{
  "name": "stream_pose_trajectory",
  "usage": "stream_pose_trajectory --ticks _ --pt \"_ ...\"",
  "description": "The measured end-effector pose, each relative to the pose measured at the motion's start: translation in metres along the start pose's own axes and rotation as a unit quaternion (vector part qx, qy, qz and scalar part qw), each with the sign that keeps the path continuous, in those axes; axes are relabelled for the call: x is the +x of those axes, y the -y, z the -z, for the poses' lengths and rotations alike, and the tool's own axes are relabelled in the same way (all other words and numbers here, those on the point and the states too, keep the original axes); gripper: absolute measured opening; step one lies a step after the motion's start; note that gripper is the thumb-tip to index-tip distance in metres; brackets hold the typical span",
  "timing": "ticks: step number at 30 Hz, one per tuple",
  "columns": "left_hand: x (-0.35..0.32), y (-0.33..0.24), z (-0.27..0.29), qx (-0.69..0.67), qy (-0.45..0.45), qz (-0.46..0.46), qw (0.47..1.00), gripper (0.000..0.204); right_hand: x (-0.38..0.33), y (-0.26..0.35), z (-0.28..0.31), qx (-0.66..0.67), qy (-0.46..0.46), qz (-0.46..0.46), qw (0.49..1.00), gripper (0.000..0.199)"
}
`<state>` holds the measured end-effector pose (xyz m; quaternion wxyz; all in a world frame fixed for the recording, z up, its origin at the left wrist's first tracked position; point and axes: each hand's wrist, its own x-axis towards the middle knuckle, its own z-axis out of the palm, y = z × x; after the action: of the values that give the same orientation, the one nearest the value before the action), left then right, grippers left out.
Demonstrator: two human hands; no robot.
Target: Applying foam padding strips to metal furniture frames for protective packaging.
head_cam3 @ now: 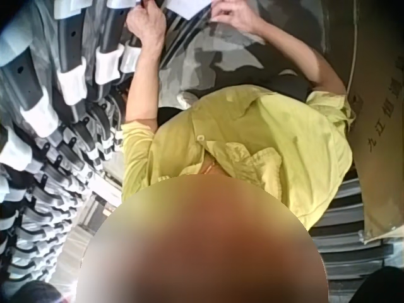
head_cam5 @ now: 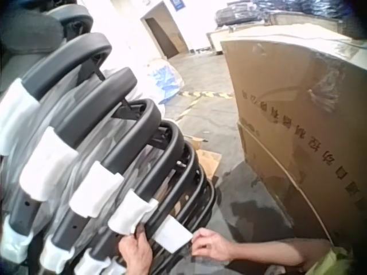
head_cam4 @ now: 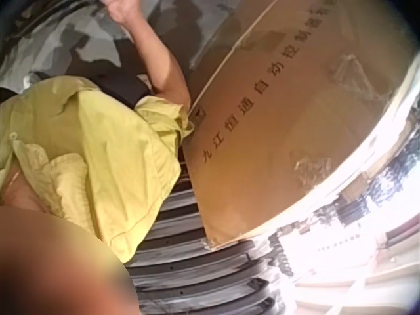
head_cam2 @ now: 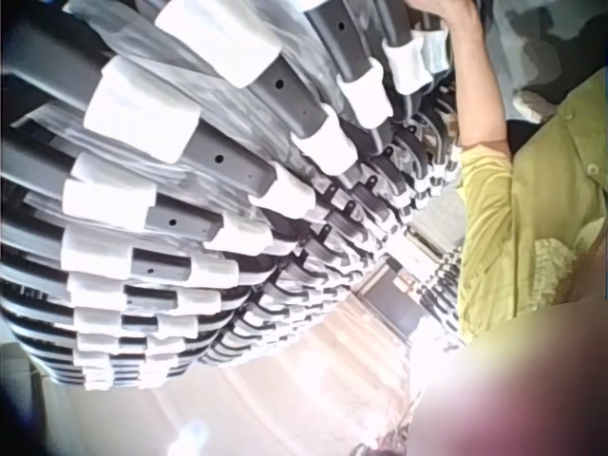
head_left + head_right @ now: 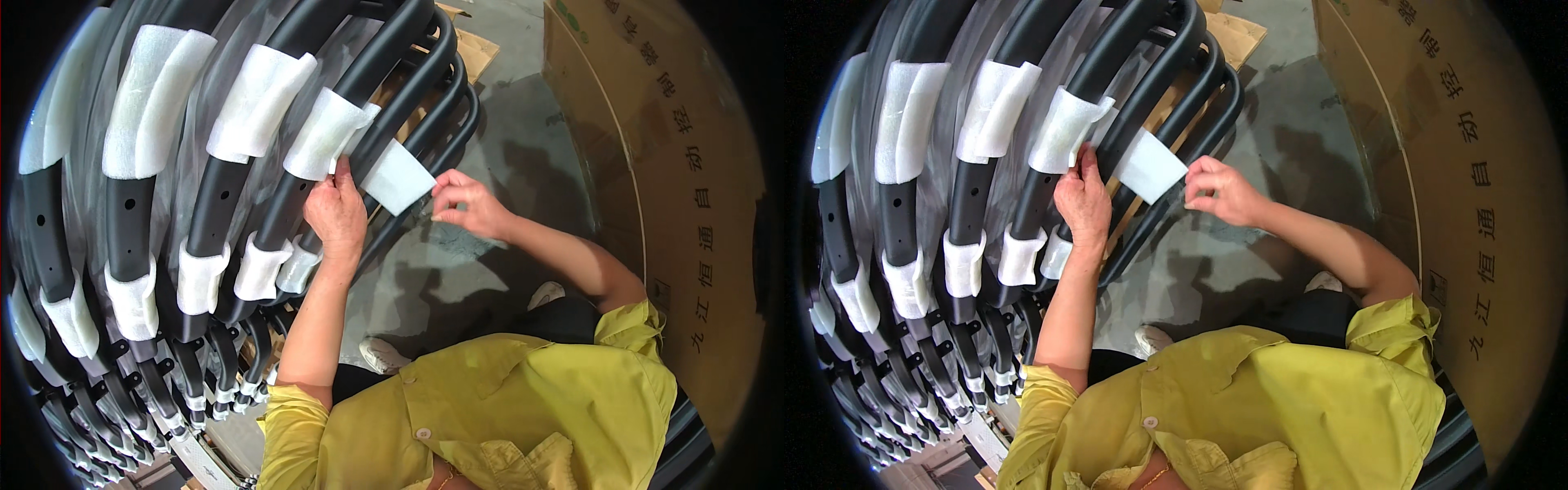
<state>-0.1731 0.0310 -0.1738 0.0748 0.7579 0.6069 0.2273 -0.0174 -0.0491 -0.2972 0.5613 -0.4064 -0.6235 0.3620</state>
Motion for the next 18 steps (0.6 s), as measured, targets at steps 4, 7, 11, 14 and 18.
stream_pose_trajectory --ticks 4,7,11,14,18 --pt "-0.003 0.005 -0.008 -0.037 -0.085 -0.042 0.995 0.027 0.01 0.03 0.018 -0.262 0.06 0.216 0.939 0.013" --pt "-0.005 0.01 -0.014 0.005 -0.133 -0.092 0.987 0.02 0.018 0.034 0.017 -0.229 0.076 0.242 0.94 0.01" --pt "-0.01 0.017 -0.015 0.018 -0.186 -0.19 0.964 0.011 0.039 0.024 0.015 -0.081 0.003 0.165 0.983 0.008" --pt "-0.016 0.015 -0.009 -0.056 -0.171 -0.26 0.949 0.006 0.053 0.021 0.02 -0.023 0.013 0.087 0.996 0.01" --pt "-0.015 0.003 -0.001 -0.025 -0.14 -0.356 0.924 0.012 0.065 0.023 0.021 -0.002 0.032 0.044 0.999 0.013"
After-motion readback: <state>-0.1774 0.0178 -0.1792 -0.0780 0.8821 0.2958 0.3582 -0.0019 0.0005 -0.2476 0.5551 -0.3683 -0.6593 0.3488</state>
